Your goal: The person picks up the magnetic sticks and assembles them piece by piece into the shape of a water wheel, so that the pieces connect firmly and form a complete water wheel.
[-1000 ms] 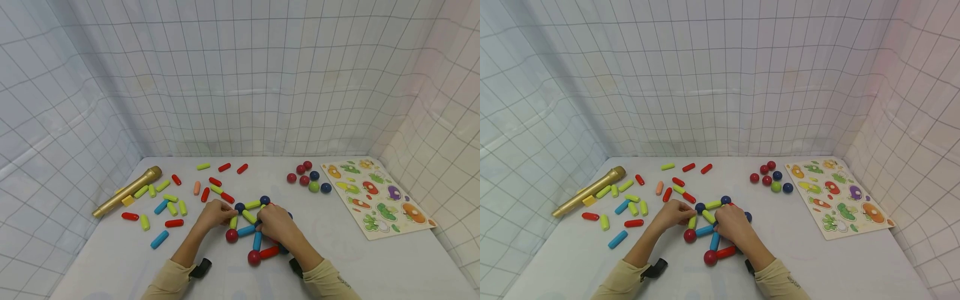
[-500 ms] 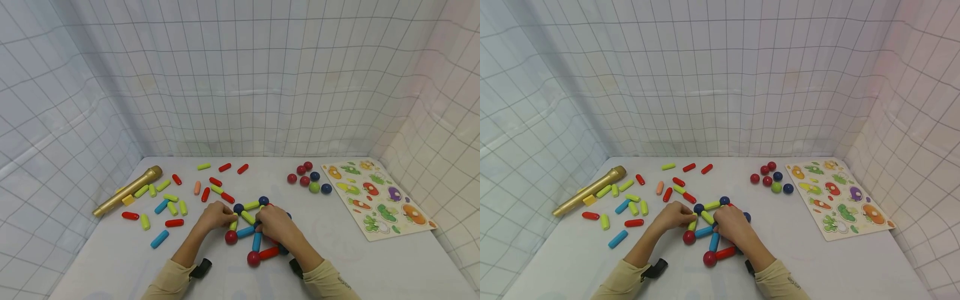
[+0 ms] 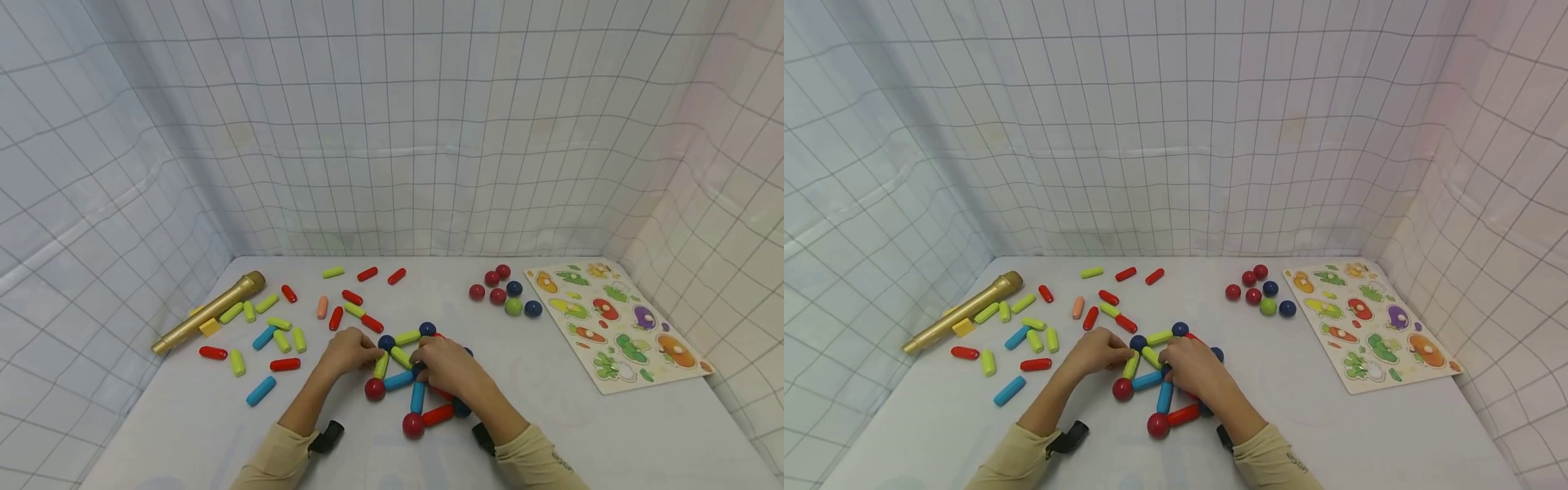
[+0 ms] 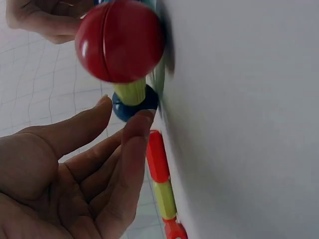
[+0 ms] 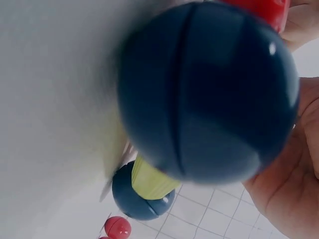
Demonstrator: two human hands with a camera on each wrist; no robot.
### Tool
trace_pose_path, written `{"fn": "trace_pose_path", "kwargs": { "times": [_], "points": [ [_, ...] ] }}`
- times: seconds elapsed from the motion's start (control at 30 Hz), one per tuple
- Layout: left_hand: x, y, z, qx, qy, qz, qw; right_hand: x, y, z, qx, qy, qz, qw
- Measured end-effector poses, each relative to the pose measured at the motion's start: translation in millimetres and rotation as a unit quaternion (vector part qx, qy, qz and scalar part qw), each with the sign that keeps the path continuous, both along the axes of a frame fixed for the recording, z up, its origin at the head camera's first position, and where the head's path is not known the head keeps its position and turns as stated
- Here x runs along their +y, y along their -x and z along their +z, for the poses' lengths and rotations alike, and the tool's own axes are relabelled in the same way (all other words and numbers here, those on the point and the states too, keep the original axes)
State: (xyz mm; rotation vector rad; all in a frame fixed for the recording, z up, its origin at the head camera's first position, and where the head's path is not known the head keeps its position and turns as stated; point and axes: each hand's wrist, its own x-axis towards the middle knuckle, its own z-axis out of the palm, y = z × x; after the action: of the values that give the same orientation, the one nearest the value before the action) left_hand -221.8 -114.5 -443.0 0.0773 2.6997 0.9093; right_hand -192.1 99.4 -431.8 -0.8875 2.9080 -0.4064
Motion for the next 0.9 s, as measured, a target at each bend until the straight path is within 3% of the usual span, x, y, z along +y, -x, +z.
{"fn": "trace_pose_path", "kwargs": {
  "times": [0.13, 0.27, 0.4, 0.57, 0.9],
  "points": [
    [-19.5, 1.4, 10.2, 0.016, 0.074, 0.003, 0.9971, 1.4, -0.9, 0.0, -0.027, 0.013, 0.01, 1.0],
    [-53.3, -0.1, 24.0, 0.024, 0.178, 0.009, 0.9837, 1.7, -0.2, -0.5, -0.041, 0.012, 0.01, 0.999],
    [-81.2, -2.8, 32.4, 0.006, 0.228, 0.01, 0.9735, 1.4, 0.4, -0.4, -0.043, 0.008, 0.008, 0.999],
    [-92.8, -1.5, 32.6, -0.003, 0.228, 0.014, 0.9735, 0.6, 0.3, -1.4, -0.032, 0.004, 0.002, 0.999],
    [-90.6, 2.0, 24.5, -0.006, 0.201, 0.027, 0.9792, 0.2, 0.2, -2.0, 0.011, -0.01, -0.011, 1.0]
  ]
}}
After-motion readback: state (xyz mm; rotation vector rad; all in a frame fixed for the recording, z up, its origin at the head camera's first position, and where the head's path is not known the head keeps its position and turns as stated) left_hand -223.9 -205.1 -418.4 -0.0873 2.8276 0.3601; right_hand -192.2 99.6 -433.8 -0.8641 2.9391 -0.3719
